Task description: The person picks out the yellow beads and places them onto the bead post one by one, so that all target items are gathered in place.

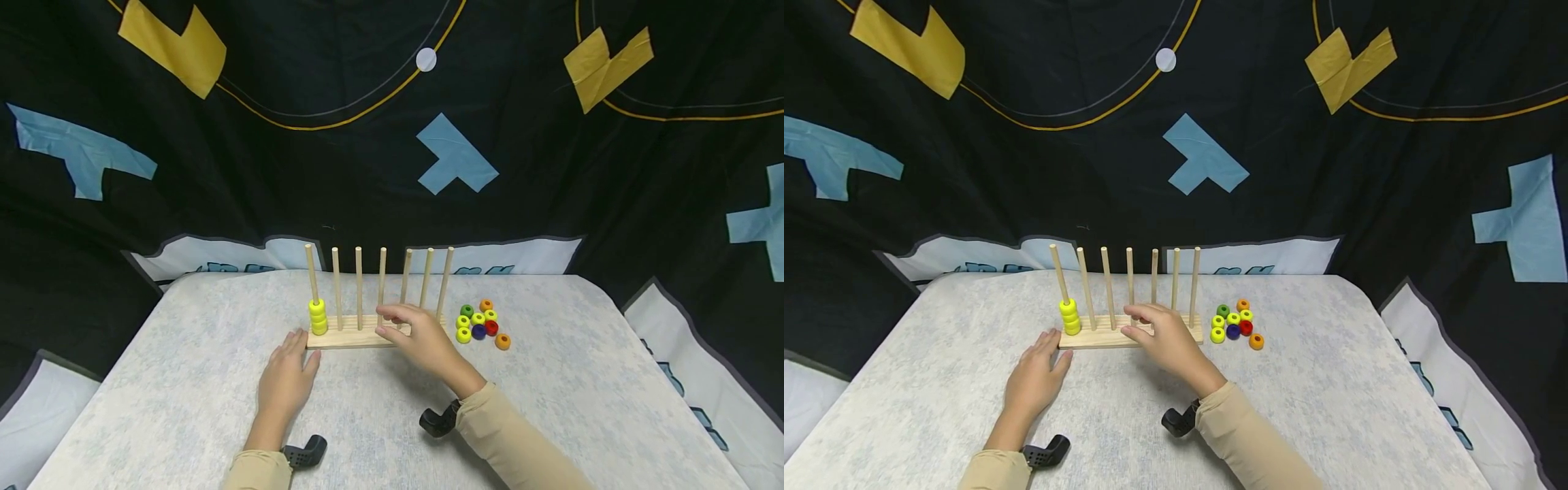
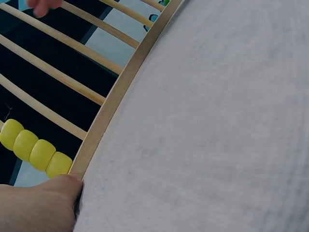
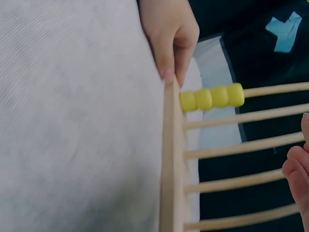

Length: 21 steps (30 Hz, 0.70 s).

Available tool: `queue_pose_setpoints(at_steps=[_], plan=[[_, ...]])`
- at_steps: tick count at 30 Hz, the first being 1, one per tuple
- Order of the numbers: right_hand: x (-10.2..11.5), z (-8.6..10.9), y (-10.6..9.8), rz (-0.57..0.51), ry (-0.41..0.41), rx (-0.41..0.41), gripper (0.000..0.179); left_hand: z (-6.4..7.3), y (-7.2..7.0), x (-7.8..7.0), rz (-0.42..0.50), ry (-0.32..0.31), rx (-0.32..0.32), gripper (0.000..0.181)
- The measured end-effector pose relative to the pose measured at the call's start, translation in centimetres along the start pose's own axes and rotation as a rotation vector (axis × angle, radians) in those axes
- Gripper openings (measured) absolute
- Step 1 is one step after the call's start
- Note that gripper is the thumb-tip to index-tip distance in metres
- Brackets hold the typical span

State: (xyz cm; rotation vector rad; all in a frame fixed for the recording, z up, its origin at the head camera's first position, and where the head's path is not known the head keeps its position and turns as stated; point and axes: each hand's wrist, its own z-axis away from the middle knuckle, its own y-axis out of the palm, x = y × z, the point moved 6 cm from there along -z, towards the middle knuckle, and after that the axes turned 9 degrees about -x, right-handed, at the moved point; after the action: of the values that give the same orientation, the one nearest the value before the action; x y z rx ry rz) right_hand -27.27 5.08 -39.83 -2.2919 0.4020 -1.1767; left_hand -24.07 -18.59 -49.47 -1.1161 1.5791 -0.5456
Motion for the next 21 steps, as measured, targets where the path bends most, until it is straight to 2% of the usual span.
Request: queue_pose_setpoints(at_steps=[4,9,21], plan=[[-1.4,0.8,-0.5,0.011,0.044,-0.006,0.036,0.0,0.0,0.0,0.0,-0.007,0.003,0.06],[-2.7,1.7,-1.2,0.033,0.059,-0.028,0.033,0.0,0.0,0.0,0.003,-0.009,-0.007,0.06],[-5.7,4.3,-3.4,0.01,0.14,-0.052,0.035,0.0,-0.1,-0.1,0.003,0.005,-0.029,0.057]])
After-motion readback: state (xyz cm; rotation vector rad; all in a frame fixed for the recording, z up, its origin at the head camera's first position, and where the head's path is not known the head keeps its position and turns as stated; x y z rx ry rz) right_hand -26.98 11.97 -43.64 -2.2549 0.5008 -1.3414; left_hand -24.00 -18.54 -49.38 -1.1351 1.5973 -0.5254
